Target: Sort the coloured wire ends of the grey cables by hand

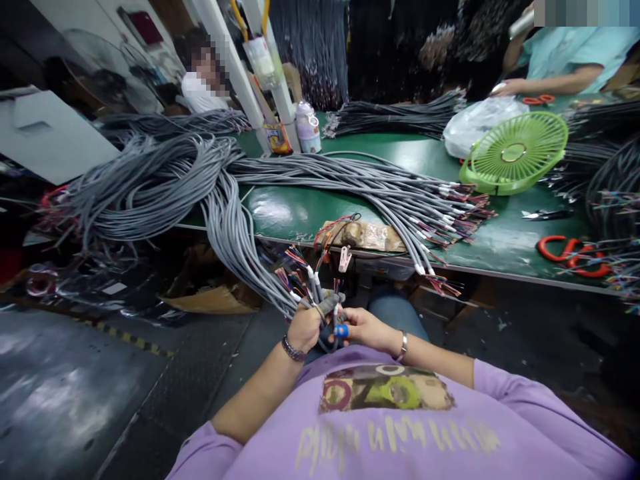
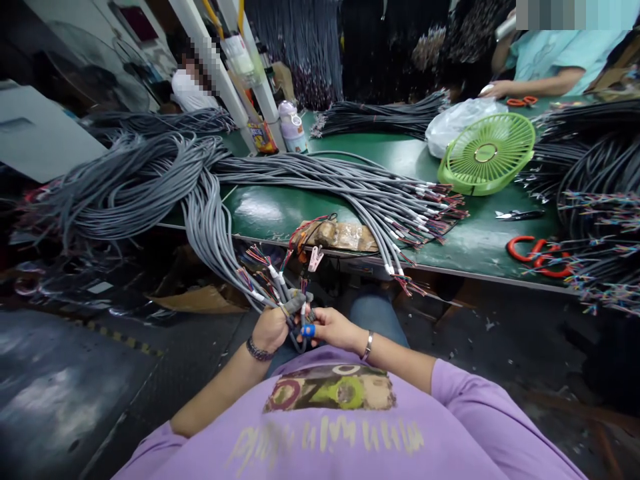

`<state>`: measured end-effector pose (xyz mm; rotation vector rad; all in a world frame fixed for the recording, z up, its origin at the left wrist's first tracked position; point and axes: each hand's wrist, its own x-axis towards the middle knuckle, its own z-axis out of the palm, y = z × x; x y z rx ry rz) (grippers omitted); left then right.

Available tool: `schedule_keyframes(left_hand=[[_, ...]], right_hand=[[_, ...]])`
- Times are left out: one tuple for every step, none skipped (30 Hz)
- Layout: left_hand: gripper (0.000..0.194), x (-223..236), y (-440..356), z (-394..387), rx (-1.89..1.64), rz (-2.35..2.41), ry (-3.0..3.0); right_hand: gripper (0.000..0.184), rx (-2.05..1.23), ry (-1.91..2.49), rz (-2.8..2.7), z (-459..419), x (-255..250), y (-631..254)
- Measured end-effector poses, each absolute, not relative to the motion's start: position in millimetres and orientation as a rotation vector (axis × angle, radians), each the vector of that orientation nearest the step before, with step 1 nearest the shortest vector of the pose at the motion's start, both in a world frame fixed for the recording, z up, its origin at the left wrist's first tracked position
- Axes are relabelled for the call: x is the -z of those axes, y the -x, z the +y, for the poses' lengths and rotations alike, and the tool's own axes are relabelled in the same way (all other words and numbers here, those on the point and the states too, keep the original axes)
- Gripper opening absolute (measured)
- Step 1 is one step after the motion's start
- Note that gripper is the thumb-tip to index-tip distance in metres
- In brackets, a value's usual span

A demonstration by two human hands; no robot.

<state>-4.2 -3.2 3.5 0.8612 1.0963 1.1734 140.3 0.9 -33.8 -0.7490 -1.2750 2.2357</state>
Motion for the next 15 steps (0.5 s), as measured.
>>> schedule_keyframes(left_hand=[[0.021, -2.9, 3.7, -2.7, -1.177, 1.101, -0.848], [0.020, -2.2, 3.1, -2.3, -1.187, 1.110, -0.835], [0.020, -1.4, 2.4, -2.0, -1.202, 1.122, -0.829], [0.020, -0.5, 1.8, -2.0, -1.222, 1.134, -0.831], [0.020, 0.6, 1.1, -2.2, -1.243, 1.148, -0.842], [0.019, 1.9, 0.5, -2.6, -1.256, 1.161, -0.860], [0.019, 3.1, -0.1, -3.3, -1.262, 1.175, -0.887], [0.018, 4.3, -0.6, -4.0, -1.259, 1.192, -0.918], [0.019, 5.2, -1.0, -4.8, -1.251, 1.213, -0.946], [0.020, 6.0, -1.2, -5.4, -1.236, 1.233, -0.971], [0.021, 6.4, -1.2, -5.9, -1.218, 1.251, -0.993], [0.022, 6.4, -0.9, -6.2, -1.199, 1.266, -1.011], [0.022, 6.2, -0.3, -6.2, -1.174, 1.277, -1.029], [0.022, 5.7, 0.6, -6.1, -1.142, 1.282, -1.045], [0.021, 5.0, 1.6, -5.9, -1.106, 1.280, -1.061]], right_hand=[[0.040, -2.229, 0.755, -1.287, 1.7, 33.2, -141.8], [0.037, -2.200, 0.774, -1.299, 3.4, 31.9, -143.9], [0.034, -2.147, 0.808, -1.301, 5.8, 29.8, -146.5], [0.030, -2.074, 0.859, -1.291, 8.9, 26.6, -149.5], [0.028, -1.988, 0.921, -1.269, 12.7, 22.6, -152.3], [0.026, -1.909, 0.981, -1.242, 16.8, 17.9, -154.6], [0.025, -1.848, 1.031, -1.225, 21.0, 12.7, -156.2], [0.026, -1.810, 1.056, -1.232, 25.0, 7.3, -156.8], [0.026, -1.782, 1.066, -1.262, 28.7, 2.1, -156.5], [0.028, -1.761, 1.073, -1.298, 31.8, -2.7, -155.3], [0.029, -1.752, 1.069, -1.335, 34.4, -6.8, -153.4], [0.029, -1.753, 1.062, -1.364, 36.3, -10.1, -151.2], [0.030, -1.759, 1.055, -1.379, 37.6, -12.5, -148.9], [0.030, -1.769, 1.048, -1.383, 38.4, -14.2, -146.8], [0.030, -1.779, 1.045, -1.380, 38.8, -15.1, -145.1]])
